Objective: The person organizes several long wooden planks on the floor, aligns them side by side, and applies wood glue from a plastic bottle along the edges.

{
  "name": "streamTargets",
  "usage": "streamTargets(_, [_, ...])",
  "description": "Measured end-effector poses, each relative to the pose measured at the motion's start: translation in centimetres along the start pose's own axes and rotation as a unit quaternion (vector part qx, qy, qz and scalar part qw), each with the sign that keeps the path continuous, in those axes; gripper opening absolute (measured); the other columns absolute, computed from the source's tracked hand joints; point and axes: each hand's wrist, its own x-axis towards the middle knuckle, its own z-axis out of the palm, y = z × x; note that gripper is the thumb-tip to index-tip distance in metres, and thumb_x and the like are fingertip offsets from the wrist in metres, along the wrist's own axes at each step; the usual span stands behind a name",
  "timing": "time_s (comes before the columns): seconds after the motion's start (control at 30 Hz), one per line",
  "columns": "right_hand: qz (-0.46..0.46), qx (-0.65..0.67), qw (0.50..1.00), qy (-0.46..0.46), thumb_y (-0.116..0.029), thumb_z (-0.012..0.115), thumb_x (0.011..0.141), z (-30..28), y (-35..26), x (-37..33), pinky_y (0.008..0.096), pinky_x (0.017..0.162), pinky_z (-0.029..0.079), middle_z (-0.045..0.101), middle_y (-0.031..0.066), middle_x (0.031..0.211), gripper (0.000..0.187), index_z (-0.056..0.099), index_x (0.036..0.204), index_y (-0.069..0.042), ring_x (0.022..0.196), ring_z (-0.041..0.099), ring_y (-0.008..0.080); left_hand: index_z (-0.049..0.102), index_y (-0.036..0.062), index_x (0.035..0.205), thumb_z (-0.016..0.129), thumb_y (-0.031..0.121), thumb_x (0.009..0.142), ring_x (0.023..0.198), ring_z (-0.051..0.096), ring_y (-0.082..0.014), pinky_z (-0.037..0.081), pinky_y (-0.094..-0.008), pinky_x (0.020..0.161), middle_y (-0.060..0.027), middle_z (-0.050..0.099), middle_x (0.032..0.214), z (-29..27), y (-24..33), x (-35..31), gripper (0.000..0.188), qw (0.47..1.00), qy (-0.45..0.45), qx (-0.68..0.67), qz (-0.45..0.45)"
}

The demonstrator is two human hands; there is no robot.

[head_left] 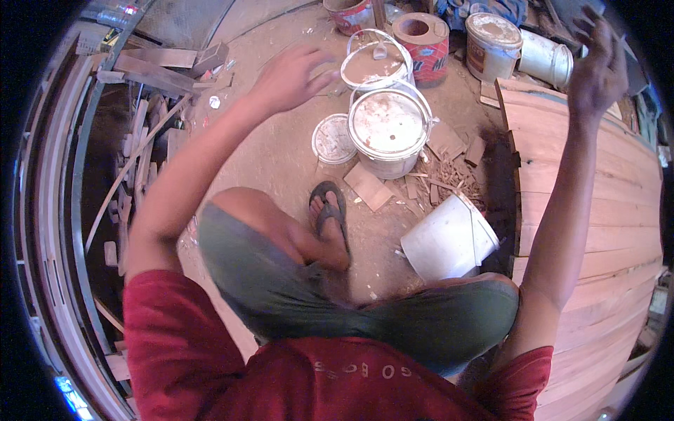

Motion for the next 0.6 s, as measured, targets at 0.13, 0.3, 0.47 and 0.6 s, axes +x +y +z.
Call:
streamTargets(0.13, [0.009,-0.023,0.983,-0.184,-0.021,0.049,0.105,2.7,-4.0,-4.1,0.0287,0.089,0.048,0.068,0.0103,0.112,0.032,0.066,0.121,0.001,0.099,0.063,0.016,0.068,0.0091,0.118,0.065,0.033,0.093,0.11,0.063,-0.0371,0.051,-0.0453,0.094,-0.0169,0.066,0.118,5.2,-4.8,-8.7,0.035,0.988,-0.035,-0.027,-0.149])
streamTargets(0.3, [0.055,-0.063,0.928,-0.363,-0.013,0.058,0.097,2.7,-5.9,-9.5,0.0343,0.094,0.046,0.061,0.0143,0.115,0.024,0.064,0.117,-0.001,0.105,0.059,0.0251,0.067,0.0121,0.12,0.062,0.034,0.093,0.113,0.062,-0.0359,0.051,-0.0503,0.094,-0.0161,0.066,0.119,13.8,-12.9,-18.2,0.035,0.962,-0.179,0.016,-0.205])
streamTargets(0.47, [0.152,-0.196,0.871,-0.425,-0.013,0.049,0.102,3.7,-3.0,-13.2,0.0349,0.096,0.045,0.058,0.017,0.12,0.026,0.061,0.119,0.003,0.108,0.056,0.0253,0.067,0.0135,0.121,0.061,0.031,0.093,0.116,0.061,-0.0342,0.05,-0.0503,0.095,-0.0142,0.065,0.122,21.3,-27.0,-19.1,0.033,0.923,-0.238,0.003,-0.302])
streamTargets(0.6, [0.232,-0.298,0.836,-0.399,-0.011,0.048,0.104,1.4,0.5,-15.2,0.0346,0.096,0.046,0.059,0.0162,0.123,0.026,0.06,0.121,0.004,0.11,0.057,0.025,0.067,0.0139,0.123,0.06,0.029,0.095,0.116,0.062,-0.0338,0.051,-0.0501,0.096,-0.0132,0.066,0.123,25.3,-38.1,-13.7,0.033,0.925,-0.173,0.015,-0.339])
